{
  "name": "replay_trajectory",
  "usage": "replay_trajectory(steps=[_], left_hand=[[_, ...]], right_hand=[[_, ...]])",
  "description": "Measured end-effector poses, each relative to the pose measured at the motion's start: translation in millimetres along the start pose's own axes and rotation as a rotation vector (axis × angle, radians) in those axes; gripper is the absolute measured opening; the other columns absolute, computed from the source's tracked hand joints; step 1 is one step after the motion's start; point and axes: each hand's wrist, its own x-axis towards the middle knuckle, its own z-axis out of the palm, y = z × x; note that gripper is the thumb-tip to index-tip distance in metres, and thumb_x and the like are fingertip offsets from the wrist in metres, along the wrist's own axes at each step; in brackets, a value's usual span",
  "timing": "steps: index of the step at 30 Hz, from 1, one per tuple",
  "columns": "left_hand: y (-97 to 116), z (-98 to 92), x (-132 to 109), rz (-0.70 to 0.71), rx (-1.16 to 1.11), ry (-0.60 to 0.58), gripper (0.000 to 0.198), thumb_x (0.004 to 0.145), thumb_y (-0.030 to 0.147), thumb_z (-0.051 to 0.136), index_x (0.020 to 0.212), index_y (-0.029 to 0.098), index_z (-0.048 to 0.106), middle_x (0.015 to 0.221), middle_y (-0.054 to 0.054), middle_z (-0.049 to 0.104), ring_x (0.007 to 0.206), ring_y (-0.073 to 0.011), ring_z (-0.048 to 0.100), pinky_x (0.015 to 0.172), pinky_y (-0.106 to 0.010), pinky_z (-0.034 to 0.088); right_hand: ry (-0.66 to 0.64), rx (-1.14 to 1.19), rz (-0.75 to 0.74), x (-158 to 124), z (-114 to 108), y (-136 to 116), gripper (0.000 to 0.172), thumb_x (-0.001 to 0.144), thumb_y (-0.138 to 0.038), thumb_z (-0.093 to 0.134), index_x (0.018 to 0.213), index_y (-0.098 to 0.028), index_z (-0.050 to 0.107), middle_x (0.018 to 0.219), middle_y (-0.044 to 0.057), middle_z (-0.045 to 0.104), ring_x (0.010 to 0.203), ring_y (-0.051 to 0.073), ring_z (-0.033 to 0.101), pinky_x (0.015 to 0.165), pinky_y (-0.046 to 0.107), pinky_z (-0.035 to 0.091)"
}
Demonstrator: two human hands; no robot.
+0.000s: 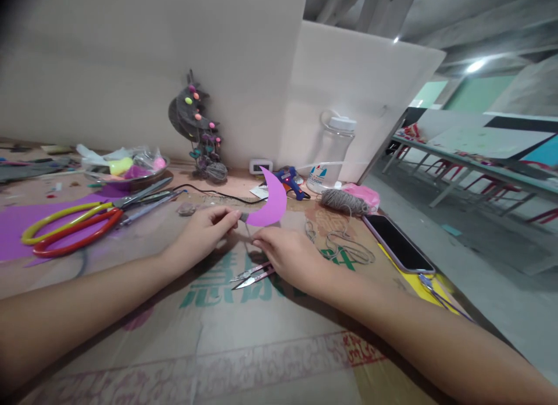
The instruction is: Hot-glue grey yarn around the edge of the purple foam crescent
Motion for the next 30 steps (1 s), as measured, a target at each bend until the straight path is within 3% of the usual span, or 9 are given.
replay_trajectory(steps=[5,8,13,20,24,30], left_hand=[[6.2,2.4,-3.2,0.021,0.066,-0.083,0.032,0.089,0.039,0.049,0.069,0.016,0.061,0.061,0.002,0.057,0.061,-0.0141,0.051,0.06,-0.024,0.037],[7.9,2.0,-4.4,0.046,0.107,-0.138,0.033,0.089,0.038,0.048,0.068,0.015,0.061,0.064,0.001,0.06,0.065,-0.0152,0.054,0.062,-0.025,0.038],[3.0,3.1,-8.0,0.071,0.109,-0.261,0.037,0.091,0.045,0.045,0.076,0.016,0.064,0.069,0.0,0.065,0.067,-0.0165,0.057,0.061,-0.025,0.039],[2.0,2.3,-9.5,0.015,0.072,-0.283,0.034,0.092,0.043,0.044,0.078,0.017,0.06,0.068,0.0,0.066,0.066,-0.0163,0.059,0.06,-0.025,0.039],[5.5,0.7,-8.9,-0.003,0.043,-0.29,0.033,0.092,0.043,0.044,0.078,0.018,0.06,0.068,0.0,0.067,0.065,-0.0159,0.059,0.061,-0.025,0.04],[6.6,1.2,-10.2,-0.03,0.036,-0.309,0.033,0.092,0.044,0.044,0.079,0.018,0.06,0.066,0.0,0.067,0.064,-0.0159,0.06,0.06,-0.025,0.041]], right_hand=[[0.067,-0.213,-0.267,-2.8,4.7,-4.5,0.026,0.096,-0.019,0.041,0.09,-0.017,0.066,0.069,0.002,0.069,0.061,0.013,0.06,0.056,0.024,0.037],[0.133,-0.206,-0.321,2.1,0.7,-9.9,0.027,0.097,-0.021,0.04,0.09,-0.017,0.066,0.069,0.002,0.07,0.06,0.012,0.06,0.055,0.023,0.037],[0.213,-0.1,-0.17,10.8,-19.0,-4.2,0.022,0.096,-0.023,0.046,0.097,-0.019,0.068,0.084,0.002,0.074,0.071,0.013,0.065,0.062,0.022,0.042],[0.32,0.042,0.012,11.1,-23.5,15.3,0.013,0.09,-0.026,0.057,0.088,-0.018,0.068,0.07,-0.001,0.067,0.057,0.009,0.054,0.055,0.02,0.038],[0.295,0.088,0.051,7.5,-23.3,18.5,0.014,0.091,-0.027,0.055,0.088,-0.018,0.065,0.067,-0.002,0.063,0.057,0.01,0.053,0.054,0.021,0.038],[0.146,0.048,0.097,1.7,-30.1,19.4,0.027,0.094,-0.03,0.046,0.075,-0.018,0.061,0.065,0.001,0.063,0.06,0.013,0.055,0.058,0.024,0.037]])
